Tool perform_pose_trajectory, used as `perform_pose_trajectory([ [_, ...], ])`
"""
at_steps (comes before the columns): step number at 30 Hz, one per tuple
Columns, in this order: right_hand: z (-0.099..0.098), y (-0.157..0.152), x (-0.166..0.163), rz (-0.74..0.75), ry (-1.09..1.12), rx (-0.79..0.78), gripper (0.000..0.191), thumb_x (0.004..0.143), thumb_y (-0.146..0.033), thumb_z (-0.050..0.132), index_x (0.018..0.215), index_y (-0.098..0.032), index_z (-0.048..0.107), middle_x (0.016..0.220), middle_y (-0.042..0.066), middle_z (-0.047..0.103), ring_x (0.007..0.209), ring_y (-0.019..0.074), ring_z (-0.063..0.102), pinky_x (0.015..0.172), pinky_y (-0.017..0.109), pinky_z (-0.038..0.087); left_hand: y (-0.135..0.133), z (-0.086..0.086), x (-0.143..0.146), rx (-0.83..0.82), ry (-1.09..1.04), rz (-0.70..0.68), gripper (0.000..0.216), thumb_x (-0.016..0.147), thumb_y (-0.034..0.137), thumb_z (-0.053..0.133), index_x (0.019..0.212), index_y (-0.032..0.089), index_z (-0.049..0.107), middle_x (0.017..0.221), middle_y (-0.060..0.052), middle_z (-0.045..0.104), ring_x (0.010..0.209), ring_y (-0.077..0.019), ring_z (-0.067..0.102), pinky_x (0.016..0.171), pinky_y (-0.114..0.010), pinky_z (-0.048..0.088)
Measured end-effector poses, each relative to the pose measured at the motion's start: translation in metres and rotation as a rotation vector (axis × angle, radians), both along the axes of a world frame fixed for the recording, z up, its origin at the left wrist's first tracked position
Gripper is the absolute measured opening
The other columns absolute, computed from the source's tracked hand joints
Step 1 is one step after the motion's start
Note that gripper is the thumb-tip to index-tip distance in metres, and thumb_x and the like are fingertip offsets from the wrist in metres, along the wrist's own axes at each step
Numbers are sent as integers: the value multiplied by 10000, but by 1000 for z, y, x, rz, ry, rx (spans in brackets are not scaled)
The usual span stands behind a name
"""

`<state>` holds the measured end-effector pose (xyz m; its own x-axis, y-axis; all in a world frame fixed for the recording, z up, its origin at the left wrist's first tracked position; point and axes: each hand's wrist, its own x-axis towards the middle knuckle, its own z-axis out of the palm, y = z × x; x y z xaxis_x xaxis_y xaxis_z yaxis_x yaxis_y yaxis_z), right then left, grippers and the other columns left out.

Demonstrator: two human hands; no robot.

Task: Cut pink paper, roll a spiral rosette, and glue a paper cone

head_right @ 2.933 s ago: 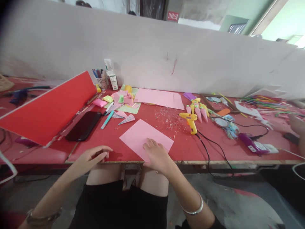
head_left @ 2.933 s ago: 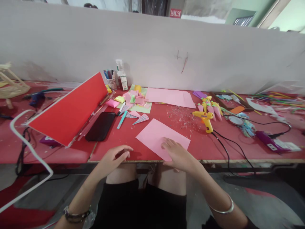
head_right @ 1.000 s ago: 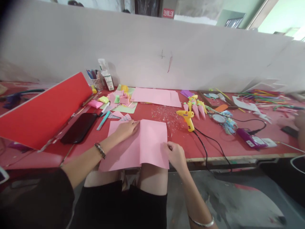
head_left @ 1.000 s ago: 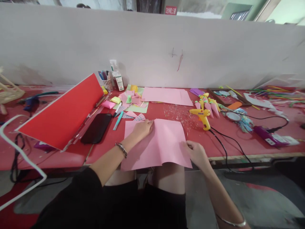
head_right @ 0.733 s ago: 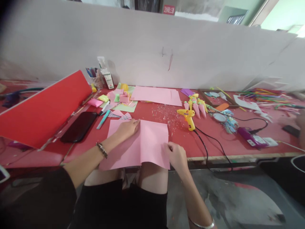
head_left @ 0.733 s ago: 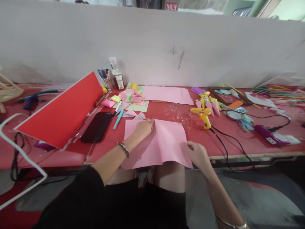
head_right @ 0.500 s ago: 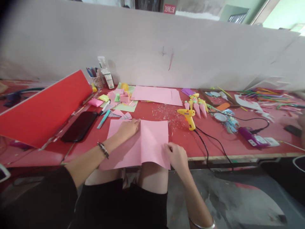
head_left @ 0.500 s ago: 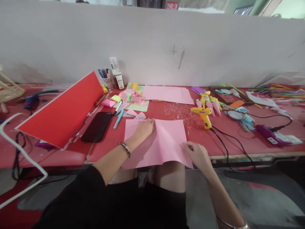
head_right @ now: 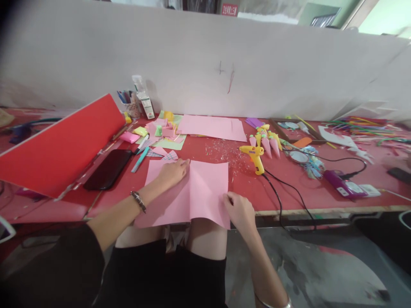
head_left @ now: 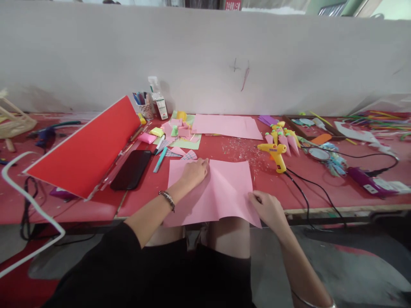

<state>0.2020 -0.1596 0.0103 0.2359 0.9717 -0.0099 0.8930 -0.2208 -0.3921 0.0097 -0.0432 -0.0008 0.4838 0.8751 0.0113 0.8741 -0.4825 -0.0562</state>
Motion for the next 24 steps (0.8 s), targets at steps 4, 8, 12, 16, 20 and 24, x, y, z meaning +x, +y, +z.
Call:
perform_pose_trajectory([
  [4, 3, 13, 9, 44, 220, -6, 328, 683, -434, 370, 505, -171, 453, 486, 3, 448, 505, 121, 420, 476, 215, 273, -7, 0, -6, 13, -47, -29, 376, 878, 245, 262, 1231, 165, 363, 1047, -122, 496, 823, -196, 557, 628, -293, 402],
  [8, 9, 36, 12, 1, 655, -42, 364, 613, -491, 459, 595, -138, 542, 562, 18, 541, 558, 145, 492, 511, 228, 358, -15, 2, -8, 27, -83, -34, 351, 871, 258, 289, 1194, 195, 410, 1075, -114, 490, 975, -231, 476, 666, -319, 404],
  [12, 11, 54, 9, -76, 761, -36, 366, 620, -476, 475, 626, -119, 557, 561, 29, 560, 539, 146, 505, 513, 242, 382, -17, 1, -6, 42, -107, -40, 337, 874, 246, 288, 1182, 214, 421, 1177, -82, 462, 1060, -222, 404, 750, -341, 386],
  [16, 8, 54, 9, -82, 602, 8, 342, 658, -434, 432, 553, -125, 534, 497, 2, 514, 506, 135, 467, 485, 235, 345, -18, 0, -3, 42, -113, -20, 335, 871, 226, 289, 1174, 206, 429, 1166, -87, 478, 1028, -231, 416, 706, -336, 395],
  [20, 5, 42, 8, -79, 466, 16, 336, 675, -386, 441, 460, -138, 511, 420, -17, 443, 510, 146, 460, 464, 218, 268, -22, 1, 2, 29, -108, 15, 338, 862, 142, 264, 1142, 168, 450, 1111, -98, 507, 968, -229, 444, 647, -325, 405],
  [24, 5, 30, -2, -58, 53, -12, 316, 741, -326, 418, 529, -152, 576, 507, 30, 537, 539, 147, 489, 462, 219, 210, -23, 1, 3, 21, -104, 25, 330, 870, 167, 268, 1149, 180, 444, 1118, -93, 503, 976, -236, 432, 646, -326, 410],
])
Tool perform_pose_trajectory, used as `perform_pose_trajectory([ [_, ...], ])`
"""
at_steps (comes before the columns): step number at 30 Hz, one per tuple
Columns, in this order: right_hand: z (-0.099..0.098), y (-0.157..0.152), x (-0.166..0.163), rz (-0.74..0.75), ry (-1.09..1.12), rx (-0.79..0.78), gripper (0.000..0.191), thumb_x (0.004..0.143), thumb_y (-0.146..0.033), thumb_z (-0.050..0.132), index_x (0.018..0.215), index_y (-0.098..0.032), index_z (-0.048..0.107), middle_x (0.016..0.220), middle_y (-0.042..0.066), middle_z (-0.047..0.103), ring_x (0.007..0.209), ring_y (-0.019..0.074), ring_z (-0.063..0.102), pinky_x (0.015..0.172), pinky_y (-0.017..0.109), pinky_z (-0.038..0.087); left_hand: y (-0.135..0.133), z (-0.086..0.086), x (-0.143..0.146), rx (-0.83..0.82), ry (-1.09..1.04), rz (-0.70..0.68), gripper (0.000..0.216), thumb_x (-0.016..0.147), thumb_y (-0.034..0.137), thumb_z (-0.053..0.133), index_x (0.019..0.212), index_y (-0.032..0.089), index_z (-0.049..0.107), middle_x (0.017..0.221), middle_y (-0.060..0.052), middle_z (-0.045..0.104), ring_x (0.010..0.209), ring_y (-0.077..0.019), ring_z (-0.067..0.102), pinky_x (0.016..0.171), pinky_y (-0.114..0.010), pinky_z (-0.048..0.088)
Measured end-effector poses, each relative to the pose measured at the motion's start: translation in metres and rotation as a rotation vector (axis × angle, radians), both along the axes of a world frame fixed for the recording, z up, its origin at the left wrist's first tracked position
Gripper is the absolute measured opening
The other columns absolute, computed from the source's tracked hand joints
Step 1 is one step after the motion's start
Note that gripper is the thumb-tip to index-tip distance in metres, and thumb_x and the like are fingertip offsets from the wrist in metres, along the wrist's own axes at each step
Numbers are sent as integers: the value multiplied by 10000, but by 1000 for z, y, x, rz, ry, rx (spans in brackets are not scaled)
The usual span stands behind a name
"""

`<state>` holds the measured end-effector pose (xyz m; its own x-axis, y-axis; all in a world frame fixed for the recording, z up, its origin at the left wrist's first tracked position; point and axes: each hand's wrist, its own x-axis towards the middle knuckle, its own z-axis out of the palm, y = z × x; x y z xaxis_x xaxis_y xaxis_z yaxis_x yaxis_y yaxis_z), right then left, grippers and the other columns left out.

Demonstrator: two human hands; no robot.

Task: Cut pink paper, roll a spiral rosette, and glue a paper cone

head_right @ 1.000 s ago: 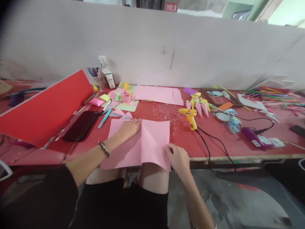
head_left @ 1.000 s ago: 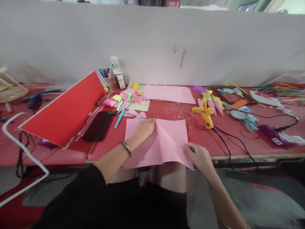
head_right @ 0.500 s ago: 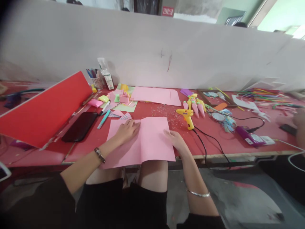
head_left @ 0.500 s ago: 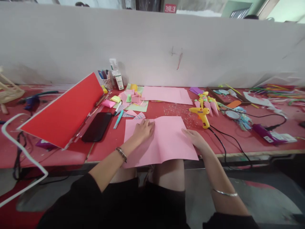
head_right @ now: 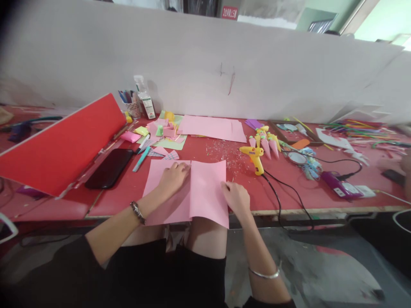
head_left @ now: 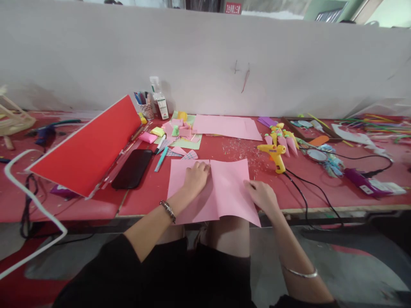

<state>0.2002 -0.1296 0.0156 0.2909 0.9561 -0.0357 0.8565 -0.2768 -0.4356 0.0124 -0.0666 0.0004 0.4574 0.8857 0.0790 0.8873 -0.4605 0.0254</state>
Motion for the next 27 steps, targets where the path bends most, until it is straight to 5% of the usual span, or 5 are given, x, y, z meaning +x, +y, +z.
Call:
perform_pose_trajectory([
  [5, 2, -5, -9, 27, -296, -87, 380, 825, -330, 317, 697, -182, 642, 715, 87, 643, 595, 156, 545, 462, 218, 219, 0, 0, -2, -10, 11, 4, 334, 872, 210, 284, 1179, 206, 417, 1146, -79, 485, 986, -250, 408, 671, -353, 414],
  [18, 2, -9, -4, 6, -272, -100, 403, 836, -339, 302, 681, -163, 630, 719, 90, 641, 612, 151, 544, 468, 209, 221, -8, 6, 1, -39, 54, -1, 387, 844, 86, 269, 1192, 179, 410, 1128, -116, 486, 967, -250, 424, 636, -341, 445],
  [27, -4, -17, -2, -2, -251, -37, 391, 824, -348, 325, 624, -164, 606, 671, 84, 627, 563, 137, 504, 471, 209, 224, -17, 5, 0, -65, 45, 16, 399, 853, 137, 270, 1227, 206, 390, 1240, -125, 412, 1035, -285, 400, 745, -472, 431],
])
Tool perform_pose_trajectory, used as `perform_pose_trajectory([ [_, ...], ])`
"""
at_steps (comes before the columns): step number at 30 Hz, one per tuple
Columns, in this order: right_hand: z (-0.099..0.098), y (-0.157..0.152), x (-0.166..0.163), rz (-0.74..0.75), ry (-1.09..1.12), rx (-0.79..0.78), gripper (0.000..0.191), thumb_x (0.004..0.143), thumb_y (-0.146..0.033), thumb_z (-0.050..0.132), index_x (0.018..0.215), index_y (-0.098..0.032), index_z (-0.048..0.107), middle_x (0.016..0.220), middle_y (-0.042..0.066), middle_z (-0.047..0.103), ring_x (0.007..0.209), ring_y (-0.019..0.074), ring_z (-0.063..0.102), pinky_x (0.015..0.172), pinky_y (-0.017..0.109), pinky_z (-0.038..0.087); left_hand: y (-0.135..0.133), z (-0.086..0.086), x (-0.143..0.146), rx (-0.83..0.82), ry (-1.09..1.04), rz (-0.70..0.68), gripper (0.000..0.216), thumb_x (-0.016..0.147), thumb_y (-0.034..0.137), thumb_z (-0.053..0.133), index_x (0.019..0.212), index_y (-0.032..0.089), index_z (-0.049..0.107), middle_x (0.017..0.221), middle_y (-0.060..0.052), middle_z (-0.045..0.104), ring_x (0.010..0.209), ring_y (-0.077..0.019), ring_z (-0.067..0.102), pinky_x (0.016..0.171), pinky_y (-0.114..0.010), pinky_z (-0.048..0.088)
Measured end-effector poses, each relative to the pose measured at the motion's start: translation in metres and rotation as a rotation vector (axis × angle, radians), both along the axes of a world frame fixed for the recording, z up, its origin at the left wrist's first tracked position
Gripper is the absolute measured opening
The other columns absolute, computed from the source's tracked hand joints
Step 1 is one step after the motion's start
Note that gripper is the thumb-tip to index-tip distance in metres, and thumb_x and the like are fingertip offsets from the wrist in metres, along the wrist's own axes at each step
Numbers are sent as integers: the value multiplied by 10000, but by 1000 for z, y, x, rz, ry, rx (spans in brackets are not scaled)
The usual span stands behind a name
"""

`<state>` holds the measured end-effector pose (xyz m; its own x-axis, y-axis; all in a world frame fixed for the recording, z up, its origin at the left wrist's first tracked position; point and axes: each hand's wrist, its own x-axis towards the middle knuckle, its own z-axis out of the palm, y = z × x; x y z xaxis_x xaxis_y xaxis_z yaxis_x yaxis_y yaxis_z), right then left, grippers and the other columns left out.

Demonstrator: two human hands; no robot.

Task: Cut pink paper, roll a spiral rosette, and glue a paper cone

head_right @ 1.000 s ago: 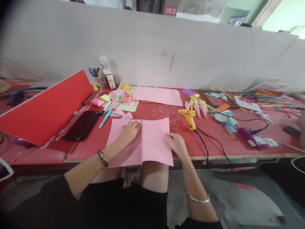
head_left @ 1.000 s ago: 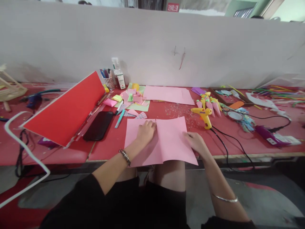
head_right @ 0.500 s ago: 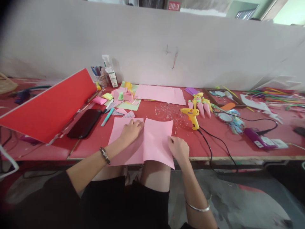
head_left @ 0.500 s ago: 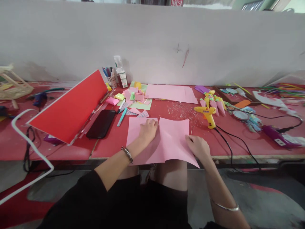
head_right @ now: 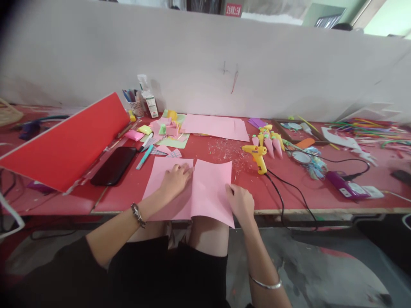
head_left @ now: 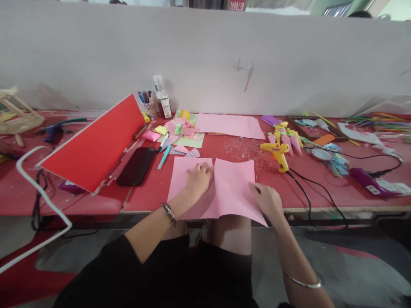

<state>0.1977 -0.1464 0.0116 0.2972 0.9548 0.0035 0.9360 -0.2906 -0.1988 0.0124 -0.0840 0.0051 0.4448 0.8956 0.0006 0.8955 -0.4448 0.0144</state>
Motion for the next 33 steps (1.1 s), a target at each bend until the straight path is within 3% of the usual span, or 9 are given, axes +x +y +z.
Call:
perform_pose_trajectory([
  [6, -2, -3, 6, -14, 49, 81, 396, 800, -376, 320, 546, -167, 541, 564, 49, 556, 515, 127, 461, 463, 216, 217, -1, -1, -1, -34, -26, -3, 392, 862, 205, 275, 1242, 220, 372, 1295, -127, 367, 1120, -298, 358, 796, -540, 389],
  [12, -3, -10, 6, 65, 320, 79, 382, 705, -477, 338, 470, -179, 385, 459, -10, 392, 467, 112, 409, 450, 210, 241, -6, -7, -3, -107, -140, 26, 425, 877, 285, 214, 1295, 251, 283, 1399, -94, 214, 1266, -267, 182, 921, -621, 192],
  [18, -3, -17, 2, 84, 261, 178, 363, 694, -437, 306, 426, -195, 269, 486, -1, 355, 469, 108, 381, 459, 232, 246, -3, -10, -1, -94, -179, 48, 431, 876, 291, 184, 1294, 260, 283, 1399, -75, 215, 1272, -255, 181, 926, -627, 170],
  [25, -8, -19, 15, 74, 247, 207, 362, 699, -453, 310, 443, -198, 307, 516, -2, 351, 487, 110, 382, 483, 241, 262, 0, -13, -1, -96, -179, 50, 444, 854, 294, 231, 1295, 264, 278, 1400, -78, 211, 1274, -252, 173, 919, -636, 158],
  [33, -1, -19, 20, 101, 397, 142, 370, 674, -497, 352, 471, -190, 377, 541, -1, 395, 528, 124, 420, 510, 235, 303, 3, -11, -2, -73, -172, 70, 449, 845, 333, 251, 1284, 256, 302, 1395, -83, 224, 1266, -254, 197, 912, -639, 181],
])
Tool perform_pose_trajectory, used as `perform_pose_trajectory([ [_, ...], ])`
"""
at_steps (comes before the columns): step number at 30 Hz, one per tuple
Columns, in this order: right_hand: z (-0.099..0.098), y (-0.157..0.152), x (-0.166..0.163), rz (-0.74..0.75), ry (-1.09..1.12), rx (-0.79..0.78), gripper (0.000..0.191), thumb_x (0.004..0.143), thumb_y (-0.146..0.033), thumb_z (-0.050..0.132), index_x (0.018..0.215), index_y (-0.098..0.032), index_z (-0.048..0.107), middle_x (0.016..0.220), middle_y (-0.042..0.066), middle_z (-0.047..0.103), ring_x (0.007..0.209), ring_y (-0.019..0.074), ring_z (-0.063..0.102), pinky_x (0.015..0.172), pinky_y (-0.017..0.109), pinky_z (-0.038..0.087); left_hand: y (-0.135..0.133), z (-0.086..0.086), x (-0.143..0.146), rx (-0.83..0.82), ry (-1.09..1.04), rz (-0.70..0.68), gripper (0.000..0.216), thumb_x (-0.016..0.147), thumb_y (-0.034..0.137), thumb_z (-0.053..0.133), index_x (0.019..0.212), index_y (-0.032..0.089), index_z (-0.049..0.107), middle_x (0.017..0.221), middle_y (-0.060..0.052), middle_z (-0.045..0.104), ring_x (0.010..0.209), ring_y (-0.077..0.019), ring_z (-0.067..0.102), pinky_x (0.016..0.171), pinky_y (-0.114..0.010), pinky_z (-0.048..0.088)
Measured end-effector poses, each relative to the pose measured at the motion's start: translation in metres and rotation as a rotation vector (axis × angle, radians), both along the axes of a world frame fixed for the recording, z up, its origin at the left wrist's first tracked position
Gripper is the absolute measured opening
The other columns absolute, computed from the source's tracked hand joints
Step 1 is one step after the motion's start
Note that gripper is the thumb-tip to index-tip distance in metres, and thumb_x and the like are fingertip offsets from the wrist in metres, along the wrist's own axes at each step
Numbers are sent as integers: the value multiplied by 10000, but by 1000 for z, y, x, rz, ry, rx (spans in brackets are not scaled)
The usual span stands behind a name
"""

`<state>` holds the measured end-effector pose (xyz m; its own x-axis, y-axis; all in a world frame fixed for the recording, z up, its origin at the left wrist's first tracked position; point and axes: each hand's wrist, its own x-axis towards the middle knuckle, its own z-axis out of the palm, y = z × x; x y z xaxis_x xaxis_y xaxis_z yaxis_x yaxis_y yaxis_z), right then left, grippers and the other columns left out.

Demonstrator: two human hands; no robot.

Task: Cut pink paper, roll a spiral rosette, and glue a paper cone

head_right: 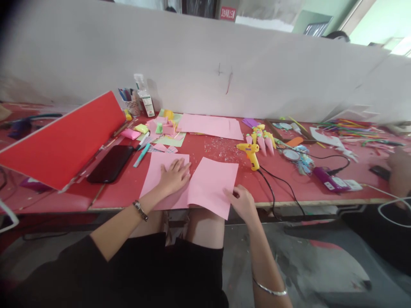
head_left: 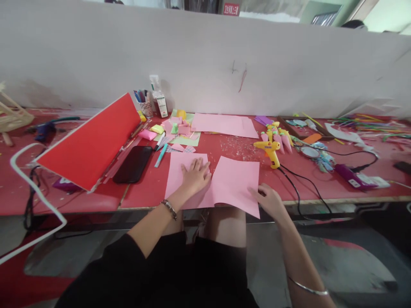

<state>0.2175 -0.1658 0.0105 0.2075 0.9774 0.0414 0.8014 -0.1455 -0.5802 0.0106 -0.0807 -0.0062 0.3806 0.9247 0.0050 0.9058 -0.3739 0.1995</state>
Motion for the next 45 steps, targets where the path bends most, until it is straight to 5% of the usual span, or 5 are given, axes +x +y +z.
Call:
perform_pose_trajectory([
  [12, -6, -1, -16, -185, -98, 99, 295, 671, -427, 334, 495, -196, 384, 477, 4, 429, 480, 122, 387, 475, 233, 267, -20, 1, -5, 17, -3, 33, 494, 837, 406, 264, 1288, 210, 312, 1386, -67, 255, 1269, -280, 180, 946, -606, 181],
  [20, -12, -6, -7, -33, 38, -11, 425, 686, -509, 353, 580, -149, 551, 505, 6, 474, 549, 154, 483, 492, 221, 322, -21, -1, -3, 0, -51, 94, 477, 836, 388, 253, 1286, 242, 313, 1389, -37, 248, 1266, -280, 188, 921, -646, 163],
  [33, -7, -18, -6, -116, -104, 14, 355, 661, -472, 364, 489, -175, 456, 432, -10, 377, 447, 120, 386, 446, 230, 258, -21, -1, -3, -12, -58, 82, 544, 797, 454, 309, 1292, 228, 297, 1393, -47, 237, 1268, -296, 166, 916, -662, 140],
  [39, -11, -24, -2, 21, 139, -25, 372, 655, -500, 407, 607, -165, 562, 552, 10, 558, 550, 161, 504, 644, 299, 397, -23, -2, -3, 26, -49, 85, 522, 810, 438, 296, 1286, 223, 313, 1386, -49, 252, 1263, -284, 186, 919, -652, 158],
  [45, -11, -30, -4, 5, 57, -13, 327, 643, -470, 369, 476, -192, 413, 362, -70, 372, 402, 95, 356, 877, 436, 287, -24, -2, -4, 34, -53, 80, 489, 826, 392, 265, 1283, 224, 319, 1384, -47, 259, 1262, -285, 191, 911, -657, 167],
])
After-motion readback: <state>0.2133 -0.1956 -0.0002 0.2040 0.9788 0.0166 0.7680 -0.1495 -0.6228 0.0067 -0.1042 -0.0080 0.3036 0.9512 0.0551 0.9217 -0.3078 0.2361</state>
